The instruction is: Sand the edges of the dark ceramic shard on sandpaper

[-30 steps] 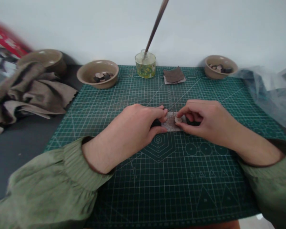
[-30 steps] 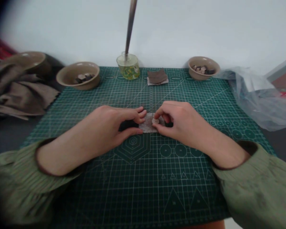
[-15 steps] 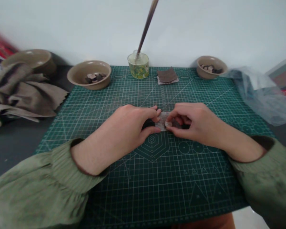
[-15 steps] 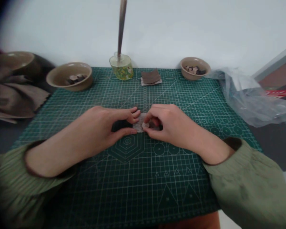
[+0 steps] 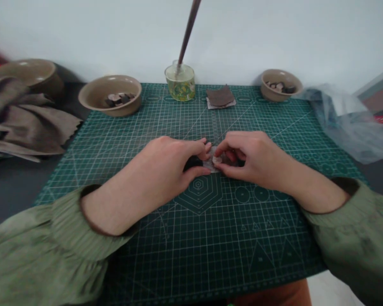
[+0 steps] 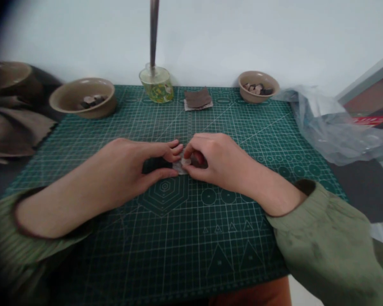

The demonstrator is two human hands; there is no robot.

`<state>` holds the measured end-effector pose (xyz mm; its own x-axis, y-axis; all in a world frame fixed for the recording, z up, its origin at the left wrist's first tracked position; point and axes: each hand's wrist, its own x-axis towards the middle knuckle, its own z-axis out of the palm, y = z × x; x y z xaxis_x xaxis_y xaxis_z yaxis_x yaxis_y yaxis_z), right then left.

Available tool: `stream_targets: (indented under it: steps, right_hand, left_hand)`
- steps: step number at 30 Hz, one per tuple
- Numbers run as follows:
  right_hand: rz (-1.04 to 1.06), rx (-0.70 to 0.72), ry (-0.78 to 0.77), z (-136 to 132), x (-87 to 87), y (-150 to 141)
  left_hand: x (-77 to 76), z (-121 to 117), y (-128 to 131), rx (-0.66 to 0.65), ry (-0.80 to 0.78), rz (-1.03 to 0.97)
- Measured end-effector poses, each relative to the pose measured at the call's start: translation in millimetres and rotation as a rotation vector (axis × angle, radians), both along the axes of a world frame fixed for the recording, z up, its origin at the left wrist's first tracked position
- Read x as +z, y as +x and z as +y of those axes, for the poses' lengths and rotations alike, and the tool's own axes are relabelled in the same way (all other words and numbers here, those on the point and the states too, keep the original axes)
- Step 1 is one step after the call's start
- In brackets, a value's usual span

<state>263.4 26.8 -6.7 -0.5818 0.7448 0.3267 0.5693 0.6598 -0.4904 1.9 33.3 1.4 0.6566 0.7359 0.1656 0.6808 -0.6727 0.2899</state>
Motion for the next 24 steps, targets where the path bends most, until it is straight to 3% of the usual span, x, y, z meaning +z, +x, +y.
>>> stream_targets:
  steps: [2,5,9,13,16,18,21,24]
  right_hand:
    - [-0.011,0.021,-0.042,0.3,0.2,0.0]
    - [-0.024,-0.086,0.012,2.0,0.0,0.3]
    - [-0.008,0.002,-0.016,3.5,-0.4,2.1]
    - [-0.024,-0.065,-0.010,3.5,-0.2,1.0]
    - [0.005,0.001,-0.022,2.0,1.0,-1.6]
    - [0.069,0.000,-0.097,-0.7,3.0,-0.8]
    - [0.273,-0.135,-0.277,-5.5,7.6,3.0]
    - [0.502,-0.194,-0.452,-8.1,11.4,4.3]
  left_hand:
    - [-0.6,0.4,-0.1,0.000,-0.008,-0.007]
    - [-1.6,1.2,-0.5,-0.005,-0.006,0.004]
    - [-2.2,2.4,-0.6,0.014,-0.012,-0.010]
    - [-0.5,2.5,0.4,0.016,-0.031,-0.006]
    - [-1.4,3.1,-1.1,0.017,-0.002,0.006]
    - [-2.8,3.5,-2.9,0.006,0.009,-0.011]
    - [-0.9,1.8,-2.8,-0.027,0.019,-0.042]
    - [8.0,-3.5,3.0,-0.039,0.037,-0.204]
